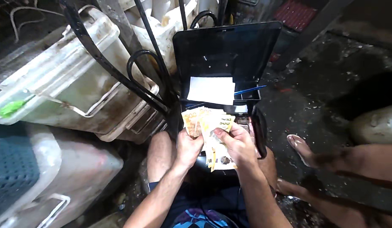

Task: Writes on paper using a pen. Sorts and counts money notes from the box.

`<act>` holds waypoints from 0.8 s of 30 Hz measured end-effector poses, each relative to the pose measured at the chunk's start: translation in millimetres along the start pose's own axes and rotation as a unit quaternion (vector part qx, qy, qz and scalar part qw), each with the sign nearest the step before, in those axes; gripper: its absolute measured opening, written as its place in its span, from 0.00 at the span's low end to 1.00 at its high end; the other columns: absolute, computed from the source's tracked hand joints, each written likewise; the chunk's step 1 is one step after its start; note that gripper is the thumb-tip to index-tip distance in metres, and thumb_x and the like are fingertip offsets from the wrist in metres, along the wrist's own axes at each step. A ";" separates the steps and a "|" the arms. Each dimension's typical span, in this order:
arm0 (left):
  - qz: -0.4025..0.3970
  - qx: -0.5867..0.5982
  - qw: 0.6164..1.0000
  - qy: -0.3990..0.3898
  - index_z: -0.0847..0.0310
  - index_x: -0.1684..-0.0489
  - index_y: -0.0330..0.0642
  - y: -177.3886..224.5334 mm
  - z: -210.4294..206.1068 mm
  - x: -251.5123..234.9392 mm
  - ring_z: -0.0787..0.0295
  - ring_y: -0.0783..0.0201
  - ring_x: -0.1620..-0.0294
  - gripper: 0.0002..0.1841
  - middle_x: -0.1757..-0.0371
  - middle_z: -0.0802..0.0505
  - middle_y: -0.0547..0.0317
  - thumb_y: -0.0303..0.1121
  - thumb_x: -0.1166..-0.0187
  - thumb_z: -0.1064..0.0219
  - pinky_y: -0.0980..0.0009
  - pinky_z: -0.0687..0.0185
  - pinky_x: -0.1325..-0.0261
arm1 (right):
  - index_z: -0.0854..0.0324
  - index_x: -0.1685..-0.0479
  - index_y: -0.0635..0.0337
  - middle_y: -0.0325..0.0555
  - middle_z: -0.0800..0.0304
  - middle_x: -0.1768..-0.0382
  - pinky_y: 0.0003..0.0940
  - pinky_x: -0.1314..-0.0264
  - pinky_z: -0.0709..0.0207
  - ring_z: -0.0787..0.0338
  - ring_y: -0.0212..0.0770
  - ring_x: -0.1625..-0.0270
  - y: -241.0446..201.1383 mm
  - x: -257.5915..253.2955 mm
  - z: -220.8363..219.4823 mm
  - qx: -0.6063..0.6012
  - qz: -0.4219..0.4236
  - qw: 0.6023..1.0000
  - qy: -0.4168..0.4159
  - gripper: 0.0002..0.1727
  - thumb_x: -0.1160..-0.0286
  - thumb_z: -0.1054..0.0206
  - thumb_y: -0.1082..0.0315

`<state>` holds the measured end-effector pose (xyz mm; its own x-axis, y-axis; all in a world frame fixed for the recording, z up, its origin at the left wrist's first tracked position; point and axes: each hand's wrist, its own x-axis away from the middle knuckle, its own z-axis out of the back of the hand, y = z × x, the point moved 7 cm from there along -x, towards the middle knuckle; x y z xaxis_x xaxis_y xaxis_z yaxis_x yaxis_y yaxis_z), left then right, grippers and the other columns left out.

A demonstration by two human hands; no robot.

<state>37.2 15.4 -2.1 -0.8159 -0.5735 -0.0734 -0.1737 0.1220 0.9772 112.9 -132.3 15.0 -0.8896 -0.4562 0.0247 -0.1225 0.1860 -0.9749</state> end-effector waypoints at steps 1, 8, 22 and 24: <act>0.003 0.010 1.000 -0.003 0.15 0.52 0.28 -1.9 -0.5 0.8 0.05 0.56 0.59 0.13 0.61 0.05 0.45 0.18 0.34 0.24 0.59 0.06 0.50 | 0.12 0.44 0.66 0.53 0.05 0.54 0.40 0.43 0.09 0.05 0.42 0.52 1.9 -0.8 1.9 -0.006 -0.007 1.000 0.016 0.11 0.22 0.31 0.77; 0.029 0.052 0.998 -0.007 0.17 0.48 0.28 5.9 10.0 -2.3 0.05 0.54 0.59 0.09 0.59 0.06 0.42 0.24 0.20 0.34 0.57 0.07 0.51 | 0.13 0.47 0.66 0.51 0.06 0.56 0.39 0.46 0.09 0.06 0.41 0.55 -2.9 -3.0 19.9 -0.026 0.011 0.999 0.037 0.09 0.23 0.31 0.78; 0.015 0.049 0.999 -0.013 0.16 0.50 0.27 5.0 8.0 -0.4 0.06 0.54 0.60 0.09 0.60 0.06 0.42 0.24 0.21 0.32 0.57 0.07 0.51 | 0.16 0.46 0.67 0.52 0.06 0.57 0.40 0.47 0.09 0.06 0.41 0.56 1.8 0.9 23.5 -0.053 0.000 0.997 0.050 0.10 0.22 0.33 0.79; -0.001 0.014 1.000 -0.008 0.15 0.52 0.29 5.8 7.3 -0.2 0.05 0.56 0.60 0.09 0.61 0.05 0.45 0.21 0.26 0.29 0.58 0.06 0.52 | 0.15 0.44 0.69 0.54 0.06 0.58 0.40 0.49 0.08 0.05 0.42 0.57 -2.7 6.0 13.5 -0.028 -0.002 1.000 0.012 0.10 0.21 0.33 0.77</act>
<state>32.4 22.1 2.2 -0.8240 -0.5611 -0.0792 -0.1905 0.1426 0.9713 113.8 -147.2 14.8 -0.8992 -0.4363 0.0336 -0.1492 0.2334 -0.9609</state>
